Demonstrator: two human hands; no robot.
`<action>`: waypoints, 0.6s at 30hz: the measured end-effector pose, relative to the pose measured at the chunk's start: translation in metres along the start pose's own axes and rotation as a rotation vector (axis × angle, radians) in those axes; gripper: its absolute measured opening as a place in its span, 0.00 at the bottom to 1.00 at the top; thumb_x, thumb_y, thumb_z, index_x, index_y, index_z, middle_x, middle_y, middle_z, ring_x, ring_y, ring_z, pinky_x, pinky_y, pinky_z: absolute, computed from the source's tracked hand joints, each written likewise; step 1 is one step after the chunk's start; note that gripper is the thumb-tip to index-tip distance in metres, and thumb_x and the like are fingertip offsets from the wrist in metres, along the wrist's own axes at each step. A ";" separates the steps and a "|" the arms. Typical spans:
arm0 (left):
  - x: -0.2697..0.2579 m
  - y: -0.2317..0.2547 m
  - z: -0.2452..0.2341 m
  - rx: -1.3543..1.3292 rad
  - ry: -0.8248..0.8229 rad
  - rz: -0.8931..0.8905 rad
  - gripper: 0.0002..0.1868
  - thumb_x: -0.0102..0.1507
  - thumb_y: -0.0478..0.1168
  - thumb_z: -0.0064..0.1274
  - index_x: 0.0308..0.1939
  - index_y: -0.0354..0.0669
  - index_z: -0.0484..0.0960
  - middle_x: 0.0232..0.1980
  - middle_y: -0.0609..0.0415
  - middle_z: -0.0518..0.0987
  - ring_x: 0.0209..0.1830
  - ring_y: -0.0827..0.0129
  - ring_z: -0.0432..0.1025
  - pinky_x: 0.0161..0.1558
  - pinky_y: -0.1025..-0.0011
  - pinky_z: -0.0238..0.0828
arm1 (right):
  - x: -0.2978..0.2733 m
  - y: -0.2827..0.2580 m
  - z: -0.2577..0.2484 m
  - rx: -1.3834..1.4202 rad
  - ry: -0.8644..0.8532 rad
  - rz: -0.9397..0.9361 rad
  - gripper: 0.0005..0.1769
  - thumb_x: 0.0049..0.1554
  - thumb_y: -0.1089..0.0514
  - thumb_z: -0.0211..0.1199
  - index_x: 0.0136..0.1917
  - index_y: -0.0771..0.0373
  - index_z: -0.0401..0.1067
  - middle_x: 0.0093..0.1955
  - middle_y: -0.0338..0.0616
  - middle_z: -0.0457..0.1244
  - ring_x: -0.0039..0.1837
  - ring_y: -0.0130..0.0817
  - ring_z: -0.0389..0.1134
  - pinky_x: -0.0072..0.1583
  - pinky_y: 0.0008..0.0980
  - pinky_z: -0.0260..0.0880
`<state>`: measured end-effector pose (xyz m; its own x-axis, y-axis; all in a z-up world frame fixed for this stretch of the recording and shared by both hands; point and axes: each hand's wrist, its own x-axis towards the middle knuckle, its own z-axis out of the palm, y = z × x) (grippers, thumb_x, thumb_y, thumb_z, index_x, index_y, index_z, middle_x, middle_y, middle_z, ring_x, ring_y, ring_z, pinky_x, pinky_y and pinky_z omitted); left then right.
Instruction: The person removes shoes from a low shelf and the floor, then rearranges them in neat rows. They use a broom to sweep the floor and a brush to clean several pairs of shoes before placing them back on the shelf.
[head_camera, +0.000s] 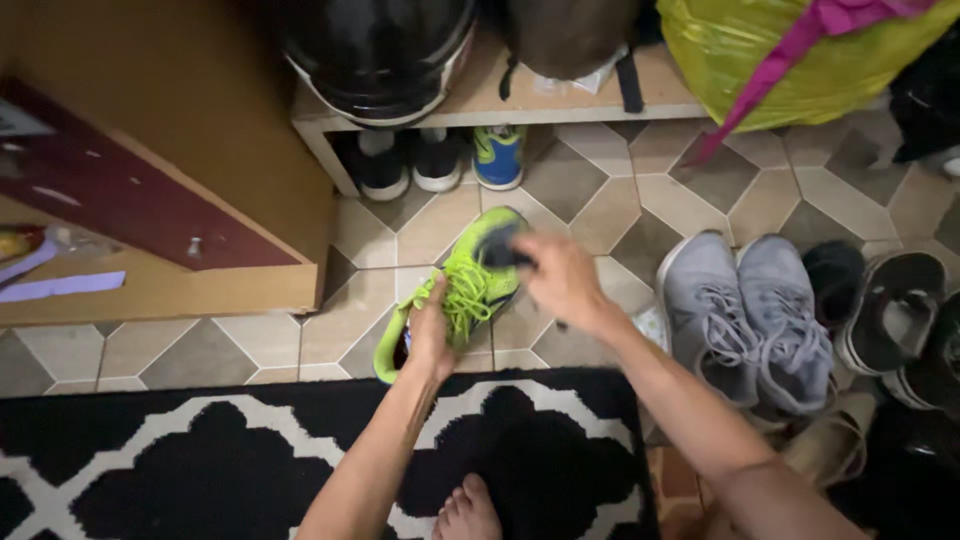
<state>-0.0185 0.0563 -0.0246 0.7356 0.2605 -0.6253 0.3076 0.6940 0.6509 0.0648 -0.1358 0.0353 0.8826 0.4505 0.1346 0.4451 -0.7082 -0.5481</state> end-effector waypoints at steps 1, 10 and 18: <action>0.001 -0.003 0.004 0.065 0.036 0.025 0.20 0.66 0.47 0.51 0.55 0.37 0.78 0.52 0.49 0.83 0.49 0.62 0.77 0.51 0.63 0.75 | 0.006 0.002 -0.007 -0.019 0.143 -0.019 0.27 0.53 0.62 0.62 0.66 0.52 0.73 0.66 0.41 0.66 0.63 0.52 0.65 0.65 0.48 0.68; 0.034 0.014 0.034 -0.331 -0.166 -0.024 0.22 0.71 0.46 0.43 0.61 0.34 0.76 0.61 0.45 0.81 0.60 0.57 0.76 0.62 0.60 0.72 | -0.033 0.024 0.002 -0.057 -0.034 0.206 0.30 0.48 0.59 0.63 0.66 0.52 0.73 0.64 0.54 0.66 0.65 0.55 0.66 0.66 0.47 0.66; 0.064 -0.007 0.061 -0.333 -0.267 -0.258 0.25 0.74 0.51 0.34 0.62 0.35 0.75 0.61 0.43 0.80 0.59 0.52 0.75 0.62 0.53 0.70 | 0.048 0.067 -0.041 -0.038 0.549 -0.066 0.42 0.49 0.73 0.55 0.75 0.49 0.69 0.71 0.59 0.60 0.71 0.60 0.57 0.72 0.54 0.55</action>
<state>0.0636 0.0273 -0.0431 0.8034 -0.0986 -0.5872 0.3224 0.9011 0.2899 0.1432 -0.1842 0.0384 0.7972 0.1521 0.5843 0.4987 -0.7114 -0.4952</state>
